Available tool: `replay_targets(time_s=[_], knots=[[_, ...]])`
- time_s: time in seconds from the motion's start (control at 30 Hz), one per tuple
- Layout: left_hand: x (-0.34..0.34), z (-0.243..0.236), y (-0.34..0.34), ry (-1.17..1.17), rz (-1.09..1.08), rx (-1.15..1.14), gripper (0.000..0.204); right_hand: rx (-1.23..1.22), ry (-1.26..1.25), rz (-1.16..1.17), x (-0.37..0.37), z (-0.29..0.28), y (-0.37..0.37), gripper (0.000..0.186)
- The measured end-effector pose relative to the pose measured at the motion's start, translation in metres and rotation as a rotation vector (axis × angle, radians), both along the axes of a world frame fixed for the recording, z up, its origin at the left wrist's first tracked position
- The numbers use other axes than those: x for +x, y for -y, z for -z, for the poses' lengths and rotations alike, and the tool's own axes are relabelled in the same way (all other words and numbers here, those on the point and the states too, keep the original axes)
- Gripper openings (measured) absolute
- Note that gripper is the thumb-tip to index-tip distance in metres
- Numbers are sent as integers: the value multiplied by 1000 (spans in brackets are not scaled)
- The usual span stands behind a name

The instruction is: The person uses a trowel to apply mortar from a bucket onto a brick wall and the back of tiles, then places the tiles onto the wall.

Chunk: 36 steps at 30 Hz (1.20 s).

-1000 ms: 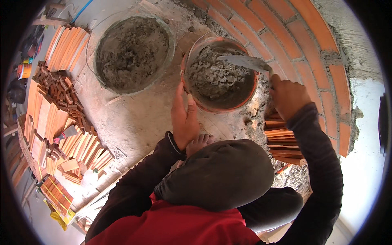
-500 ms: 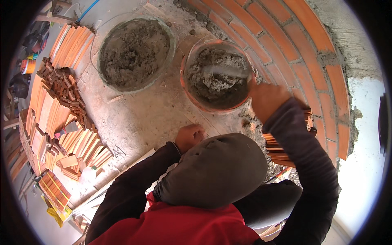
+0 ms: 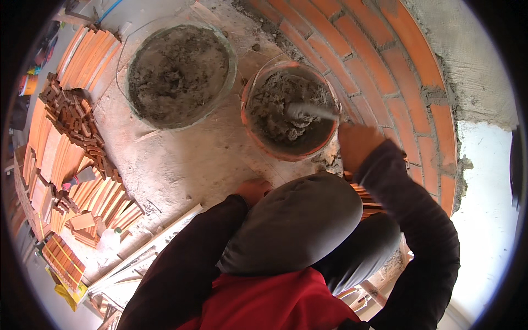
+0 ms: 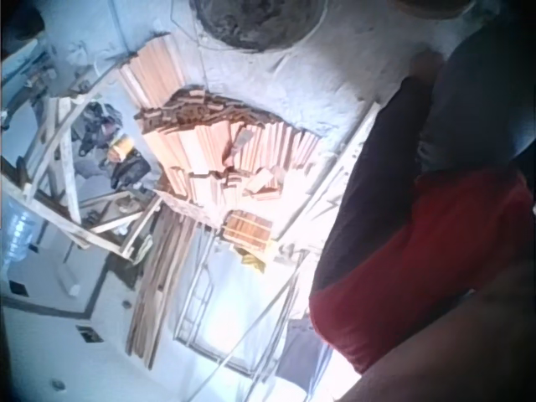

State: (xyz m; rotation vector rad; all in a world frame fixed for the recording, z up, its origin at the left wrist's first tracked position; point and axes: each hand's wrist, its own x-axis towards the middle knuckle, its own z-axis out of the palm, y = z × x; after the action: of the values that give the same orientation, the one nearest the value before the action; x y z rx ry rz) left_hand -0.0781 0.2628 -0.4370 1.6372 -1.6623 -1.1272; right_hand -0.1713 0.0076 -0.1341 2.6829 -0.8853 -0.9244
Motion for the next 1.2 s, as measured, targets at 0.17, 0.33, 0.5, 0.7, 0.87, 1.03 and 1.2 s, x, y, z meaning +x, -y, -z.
replay_targets(time_s=[0.17, 0.33, 0.5, 0.7, 0.87, 1.03, 1.2], knots=[[6, -5, -6, 37, -10, 10, 14, 27, -26, -139, 0, -23, -7, 7], [6, -9, -1, 17, -43, -68, 14, -237, 54, -145, 19, -21, 32, 7], [13, -5, -1, 31, 28, 65, 19, -78, -94, -133, 20, -10, 6, 9], [14, -9, 3, 14, 60, 115, 22, -123, -87, -215, 23, -40, 10, 9], [17, -5, -2, 28, 36, 86, 21, -282, -104, -231, 61, -25, 30, 13], [13, 5, -3, -38, 23, 70, 20, -112, -317, -260, 60, -22, 0, 14], [11, 2, -3, -39, -21, 11, 19, -161, -317, -228, 74, -51, 0, 14]])
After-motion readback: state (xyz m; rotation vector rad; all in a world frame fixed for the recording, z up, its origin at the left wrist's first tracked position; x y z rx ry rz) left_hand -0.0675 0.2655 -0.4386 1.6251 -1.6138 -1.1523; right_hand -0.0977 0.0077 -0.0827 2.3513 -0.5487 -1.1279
